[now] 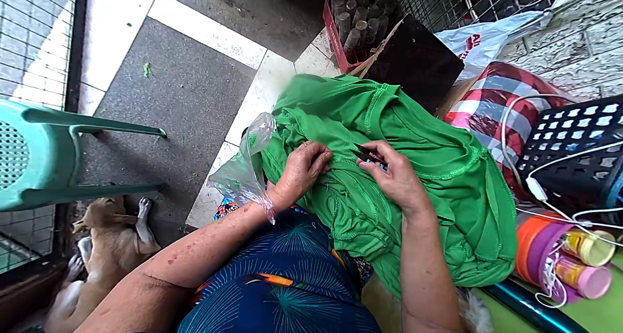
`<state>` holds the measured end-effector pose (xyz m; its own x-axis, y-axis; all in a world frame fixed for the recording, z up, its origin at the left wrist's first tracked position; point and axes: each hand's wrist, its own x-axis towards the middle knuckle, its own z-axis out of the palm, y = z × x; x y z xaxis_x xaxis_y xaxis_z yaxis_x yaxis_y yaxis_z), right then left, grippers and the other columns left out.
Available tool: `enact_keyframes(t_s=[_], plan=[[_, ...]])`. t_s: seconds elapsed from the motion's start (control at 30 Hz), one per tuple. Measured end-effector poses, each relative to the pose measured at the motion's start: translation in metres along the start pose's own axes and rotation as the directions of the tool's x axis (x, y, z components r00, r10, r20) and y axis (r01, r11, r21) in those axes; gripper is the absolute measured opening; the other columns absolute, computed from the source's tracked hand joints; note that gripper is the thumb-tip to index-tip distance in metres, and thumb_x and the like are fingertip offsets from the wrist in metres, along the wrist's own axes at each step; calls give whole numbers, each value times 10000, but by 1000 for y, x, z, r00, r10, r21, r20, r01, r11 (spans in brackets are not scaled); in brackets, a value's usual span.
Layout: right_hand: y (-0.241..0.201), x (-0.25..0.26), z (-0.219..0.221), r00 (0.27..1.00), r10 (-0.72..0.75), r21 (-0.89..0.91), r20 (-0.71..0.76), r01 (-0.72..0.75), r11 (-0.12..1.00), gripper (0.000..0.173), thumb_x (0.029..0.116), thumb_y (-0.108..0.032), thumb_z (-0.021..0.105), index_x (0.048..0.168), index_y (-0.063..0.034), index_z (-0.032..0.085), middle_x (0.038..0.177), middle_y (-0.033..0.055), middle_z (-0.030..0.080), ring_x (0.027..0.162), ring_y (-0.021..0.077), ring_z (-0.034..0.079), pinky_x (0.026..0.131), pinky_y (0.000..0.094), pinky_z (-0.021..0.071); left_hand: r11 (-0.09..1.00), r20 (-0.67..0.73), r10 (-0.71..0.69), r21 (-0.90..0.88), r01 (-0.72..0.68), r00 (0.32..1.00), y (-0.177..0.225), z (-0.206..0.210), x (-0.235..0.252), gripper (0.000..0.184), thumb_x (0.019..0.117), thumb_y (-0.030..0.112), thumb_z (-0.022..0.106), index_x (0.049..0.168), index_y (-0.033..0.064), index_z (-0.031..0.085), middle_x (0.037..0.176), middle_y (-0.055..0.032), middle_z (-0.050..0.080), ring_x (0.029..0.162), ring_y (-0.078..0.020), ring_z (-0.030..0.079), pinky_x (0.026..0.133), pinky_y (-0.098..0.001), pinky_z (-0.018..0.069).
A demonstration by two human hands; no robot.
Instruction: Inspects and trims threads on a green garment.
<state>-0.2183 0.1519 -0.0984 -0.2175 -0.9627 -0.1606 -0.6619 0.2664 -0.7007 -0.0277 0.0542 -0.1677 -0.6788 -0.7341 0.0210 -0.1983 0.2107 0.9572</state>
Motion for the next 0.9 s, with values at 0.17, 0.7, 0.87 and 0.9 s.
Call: enact_keyframes(t_s=[0.17, 0.7, 0.87, 0.9], plan=[[1, 2, 8, 999, -33, -107, -26, 30, 994, 259, 942, -53, 689, 1193, 8, 675, 970, 172, 712, 831, 302, 690, 736, 515, 552, 972, -22, 153, 184, -146, 988, -1, 9, 4, 146, 936, 123, 708, 931, -22, 723, 877, -152, 656, 751, -202, 643, 711, -300, 552], [-28, 8, 12, 989, -2, -448, 146, 68, 892, 152, 916, -31, 711, 1067, -24, 729, 921, 194, 703, 869, 381, 700, 755, 573, 515, 958, 81, 189, 206, -202, 979, -5, 6, 3, 146, 1018, 52, 542, 975, -52, 636, 915, -193, 640, 821, -293, 666, 759, -388, 559], [-18, 9, 13, 987, -90, -380, 131, 134, 915, 125, 923, -20, 691, 1040, -32, 734, 857, 162, 696, 798, 344, 699, 683, 544, 514, 973, 89, 154, 159, -167, 984, -5, 4, 1, 159, 1033, 59, 518, 977, -46, 624, 851, -162, 632, 761, -243, 645, 736, -356, 547], [-16, 9, 13, 988, -95, -366, 125, 135, 921, 130, 924, -20, 687, 1043, -33, 736, 859, 159, 700, 794, 338, 700, 676, 545, 511, 976, 86, 147, 151, -159, 985, -6, 4, 0, 161, 1037, 63, 511, 974, -40, 617, 829, -148, 624, 743, -226, 635, 727, -343, 543]])
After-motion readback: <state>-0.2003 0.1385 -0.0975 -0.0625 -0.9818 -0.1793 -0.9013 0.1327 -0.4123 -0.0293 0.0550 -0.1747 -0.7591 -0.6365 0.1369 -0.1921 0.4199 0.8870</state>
